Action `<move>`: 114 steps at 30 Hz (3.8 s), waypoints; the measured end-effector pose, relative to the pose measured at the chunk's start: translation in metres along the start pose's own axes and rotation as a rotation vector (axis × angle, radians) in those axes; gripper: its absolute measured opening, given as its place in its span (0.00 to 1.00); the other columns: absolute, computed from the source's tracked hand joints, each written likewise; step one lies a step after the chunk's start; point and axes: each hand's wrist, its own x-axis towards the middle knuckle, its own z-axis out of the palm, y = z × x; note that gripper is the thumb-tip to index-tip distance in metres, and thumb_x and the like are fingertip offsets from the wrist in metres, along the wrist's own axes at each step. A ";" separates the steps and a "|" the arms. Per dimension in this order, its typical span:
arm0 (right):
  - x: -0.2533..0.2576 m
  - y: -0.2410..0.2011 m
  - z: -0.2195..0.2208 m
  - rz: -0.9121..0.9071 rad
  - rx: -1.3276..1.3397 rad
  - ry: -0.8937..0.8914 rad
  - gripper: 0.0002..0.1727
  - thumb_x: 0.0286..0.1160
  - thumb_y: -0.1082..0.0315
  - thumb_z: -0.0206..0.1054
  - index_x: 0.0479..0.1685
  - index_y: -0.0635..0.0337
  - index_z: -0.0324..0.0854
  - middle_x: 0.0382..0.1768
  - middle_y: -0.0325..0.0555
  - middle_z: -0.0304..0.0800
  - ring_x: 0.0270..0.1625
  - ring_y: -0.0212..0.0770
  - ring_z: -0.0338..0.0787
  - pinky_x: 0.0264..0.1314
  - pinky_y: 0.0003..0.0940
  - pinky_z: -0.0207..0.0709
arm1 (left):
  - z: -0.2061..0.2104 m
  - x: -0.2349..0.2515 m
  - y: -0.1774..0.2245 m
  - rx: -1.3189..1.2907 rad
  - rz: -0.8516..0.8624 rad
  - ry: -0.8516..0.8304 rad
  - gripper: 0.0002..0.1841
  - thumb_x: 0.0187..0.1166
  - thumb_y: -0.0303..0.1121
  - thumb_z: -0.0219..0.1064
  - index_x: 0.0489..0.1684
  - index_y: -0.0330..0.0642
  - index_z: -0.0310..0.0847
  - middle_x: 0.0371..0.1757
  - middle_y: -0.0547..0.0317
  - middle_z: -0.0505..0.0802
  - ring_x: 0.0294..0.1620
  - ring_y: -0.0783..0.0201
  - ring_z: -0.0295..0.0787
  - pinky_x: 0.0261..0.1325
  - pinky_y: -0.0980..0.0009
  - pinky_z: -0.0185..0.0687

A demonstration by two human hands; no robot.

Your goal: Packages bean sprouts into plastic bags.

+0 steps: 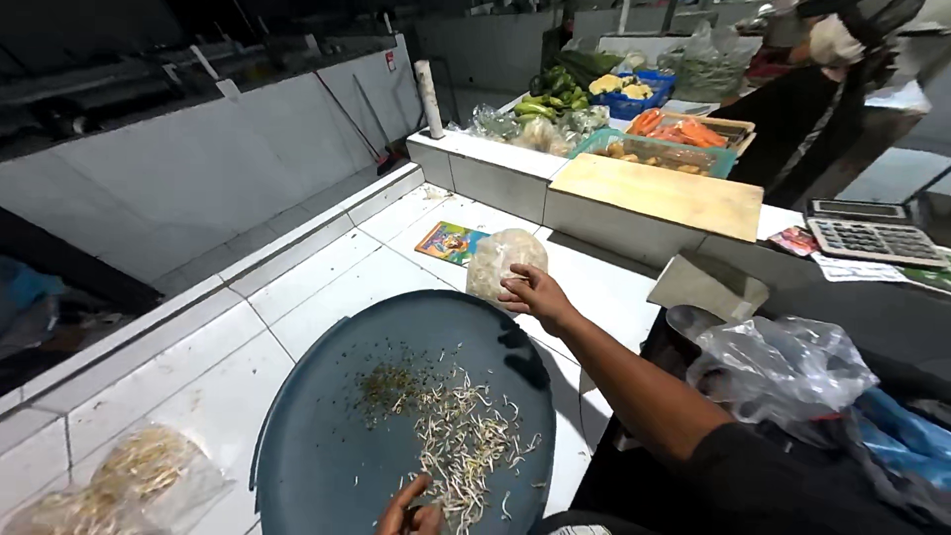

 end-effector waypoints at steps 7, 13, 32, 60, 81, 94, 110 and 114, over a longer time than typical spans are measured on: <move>-0.067 0.059 -0.041 -0.265 -0.758 0.162 0.20 0.84 0.60 0.67 0.69 0.61 0.82 0.57 0.51 0.93 0.55 0.43 0.94 0.60 0.45 0.89 | -0.047 -0.019 -0.020 0.187 0.021 0.508 0.13 0.82 0.29 0.66 0.57 0.27 0.82 0.45 0.50 0.91 0.31 0.68 0.91 0.33 0.69 0.92; -0.119 0.093 -0.029 -0.271 -0.943 0.051 0.32 0.81 0.54 0.68 0.77 0.68 0.74 0.71 0.69 0.80 0.65 0.56 0.87 0.59 0.47 0.85 | -0.118 -0.043 -0.064 0.453 -0.329 0.885 0.15 0.85 0.38 0.64 0.57 0.34 0.83 0.39 0.50 0.92 0.32 0.62 0.90 0.38 0.59 0.89; -0.092 0.114 0.120 -0.200 -1.479 -0.615 0.36 0.84 0.33 0.49 0.93 0.24 0.58 0.96 0.54 0.47 0.95 0.72 0.42 0.79 0.92 0.37 | -0.003 0.083 -0.049 1.021 -0.009 -0.225 0.41 0.74 0.32 0.71 0.92 0.68 0.60 0.94 0.44 0.59 0.92 0.28 0.47 0.80 0.21 0.53; -0.210 0.097 0.134 -0.203 -1.107 -0.740 0.13 0.72 0.58 0.76 0.54 0.47 0.90 0.49 0.47 0.86 0.44 0.45 0.90 0.44 0.50 0.89 | -0.005 0.018 -0.028 0.871 0.000 -0.357 0.11 0.74 0.31 0.73 0.52 0.44 0.86 0.53 0.49 0.87 0.49 0.50 0.89 0.48 0.48 0.90; -0.239 0.089 0.160 -0.113 -1.154 -0.553 0.26 0.68 0.61 0.78 0.70 0.44 0.84 0.61 0.54 0.83 0.50 0.51 0.90 0.50 0.54 0.89 | -0.045 0.011 -0.029 0.815 0.014 -0.310 0.13 0.75 0.30 0.69 0.56 0.46 0.87 0.56 0.48 0.87 0.47 0.51 0.91 0.47 0.50 0.92; -0.235 0.102 0.196 -0.375 -1.036 -0.587 0.24 0.72 0.58 0.76 0.70 0.46 0.87 0.62 0.55 0.85 0.48 0.46 0.91 0.48 0.45 0.90 | -0.169 0.047 -0.044 0.679 0.043 0.541 0.18 0.79 0.44 0.69 0.52 0.37 0.87 0.71 0.34 0.80 0.69 0.41 0.81 0.68 0.49 0.82; -0.230 0.112 0.135 -0.398 -1.037 -0.460 0.18 0.79 0.57 0.63 0.60 0.52 0.91 0.55 0.49 0.90 0.50 0.45 0.91 0.54 0.45 0.88 | -0.359 0.157 0.074 1.146 -0.147 0.457 0.19 0.85 0.35 0.56 0.62 0.31 0.85 0.65 0.27 0.87 0.71 0.27 0.80 0.71 0.25 0.68; -0.223 0.103 0.145 -0.396 -1.030 -0.501 0.19 0.82 0.54 0.63 0.60 0.52 0.90 0.54 0.51 0.91 0.49 0.47 0.92 0.51 0.46 0.88 | -0.370 0.136 0.133 0.978 -0.074 0.339 0.13 0.82 0.29 0.61 0.59 0.43 0.86 0.47 0.49 0.92 0.34 0.59 0.88 0.41 0.55 0.88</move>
